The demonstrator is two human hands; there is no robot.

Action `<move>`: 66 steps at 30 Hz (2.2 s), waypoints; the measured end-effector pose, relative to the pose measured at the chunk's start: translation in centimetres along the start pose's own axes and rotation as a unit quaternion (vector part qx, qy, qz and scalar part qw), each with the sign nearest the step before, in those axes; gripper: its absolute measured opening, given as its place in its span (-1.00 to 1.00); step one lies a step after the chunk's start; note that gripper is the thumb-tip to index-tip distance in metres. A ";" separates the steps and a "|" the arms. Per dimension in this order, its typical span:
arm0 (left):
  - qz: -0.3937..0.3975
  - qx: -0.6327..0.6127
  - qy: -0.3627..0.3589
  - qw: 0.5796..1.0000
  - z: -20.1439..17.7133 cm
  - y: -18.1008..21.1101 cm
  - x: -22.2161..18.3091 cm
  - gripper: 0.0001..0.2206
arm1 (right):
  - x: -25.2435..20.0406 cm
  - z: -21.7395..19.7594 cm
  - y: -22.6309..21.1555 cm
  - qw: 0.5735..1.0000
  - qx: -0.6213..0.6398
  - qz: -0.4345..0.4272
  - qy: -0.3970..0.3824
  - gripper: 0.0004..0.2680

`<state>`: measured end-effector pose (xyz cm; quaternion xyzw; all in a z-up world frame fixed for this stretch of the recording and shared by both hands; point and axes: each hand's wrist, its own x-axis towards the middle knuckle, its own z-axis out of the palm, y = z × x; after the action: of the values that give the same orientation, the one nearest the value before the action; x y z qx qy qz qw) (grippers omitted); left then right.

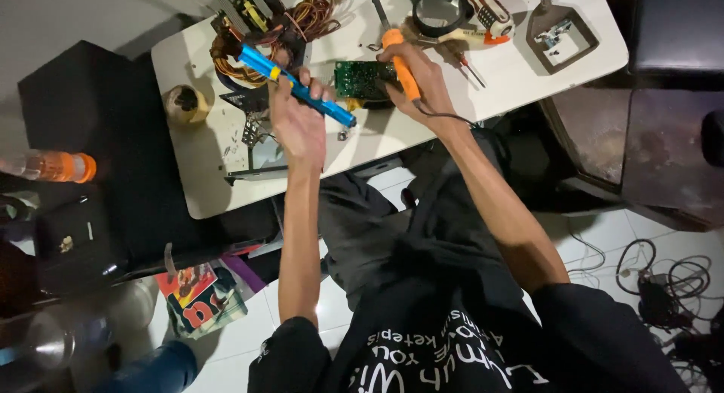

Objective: The person is desoldering components from a printed circuit board using a soldering iron and a manual desoldering pump.

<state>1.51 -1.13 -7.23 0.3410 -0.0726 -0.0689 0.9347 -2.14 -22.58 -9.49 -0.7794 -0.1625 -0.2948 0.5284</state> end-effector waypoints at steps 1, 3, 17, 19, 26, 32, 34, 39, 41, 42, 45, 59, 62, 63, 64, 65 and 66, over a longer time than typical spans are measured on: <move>0.001 0.001 -0.001 1.000 -0.4 0.3 0.4 -0.69 | 0.0 0.1 0.2 1.000 0.001 -0.002 0.000 -0.69; 0.023 0.046 0.009 0.999 -1.1 0.8 1.1 -0.57 | -0.2 0.1 0.5 1.000 0.001 -0.003 -0.017 -0.67; 0.081 0.111 -0.018 0.990 -1.9 0.6 1.7 -0.77 | -1.8 2.0 -0.6 0.996 0.010 -0.028 0.086 -0.75; 0.098 0.120 0.013 0.988 -1.9 -0.4 1.5 -0.81 | -2.9 2.6 -1.6 0.990 0.073 -0.012 0.117 -0.79; 0.082 0.089 0.037 0.992 -2.6 -1.6 1.1 -0.82 | -4.4 3.5 -5.1 0.993 0.040 -0.041 0.105 -0.79; 0.081 0.063 0.024 0.994 -2.6 -2.1 0.1 -0.78 | -5.6 4.7 -4.3 0.986 0.006 -0.050 0.158 -0.82; 0.078 0.063 0.019 0.995 -2.2 -2.1 -0.3 -0.77 | -5.5 4.2 -5.4 0.990 0.031 -0.039 0.132 -0.79; 0.082 0.058 0.005 0.995 -1.3 -2.2 -1.2 -0.79 | -5.6 3.7 -6.6 0.986 0.015 -0.030 0.161 -0.77; 0.080 0.061 0.002 0.995 -1.9 -2.4 -1.1 -0.79 | -5.7 3.5 -6.7 0.988 0.005 -0.032 0.153 -0.79; 0.078 0.064 0.000 0.995 -2.2 -2.5 -1.1 -0.79 | -5.8 3.4 -6.8 0.989 -0.005 -0.035 0.143 -0.81; 0.073 0.080 -0.002 0.994 -1.5 -2.3 -1.7 -0.79 | -6.3 3.3 -6.6 0.990 0.000 -0.043 0.134 -0.79; 0.098 0.107 0.014 0.989 -0.3 1.4 -0.2 -0.67 | -8.6 1.8 -5.4 0.997 0.006 -0.026 0.076 -0.80; 0.115 0.096 -0.034 0.988 -1.5 2.5 1.2 -0.63 | -8.5 1.8 -5.2 0.991 0.040 -0.013 0.125 -0.81; 0.124 0.111 -0.060 0.984 -2.2 2.5 1.8 -0.58 | -8.6 1.6 -4.8 0.992 0.041 -0.002 0.120 -0.85; 0.124 0.111 -0.060 0.984 -2.1 2.8 2.2 -0.58 | -8.1 1.4 -4.9 0.992 0.041 -0.003 0.119 -0.85; 0.112 0.135 -0.037 0.984 -1.9 3.2 2.5 -0.58 | -7.6 1.1 -5.0 0.994 0.032 0.000 0.108 -0.85; 0.100 0.158 -0.015 0.982 -1.7 3.5 2.9 -0.57 | -7.1 0.9 -5.1 0.995 0.023 0.003 0.098 -0.86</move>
<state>4.95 2.06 -6.01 0.4746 -0.1304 0.0321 0.8699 -10.30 -19.39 -10.52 -0.7352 -0.1146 -0.3643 0.5600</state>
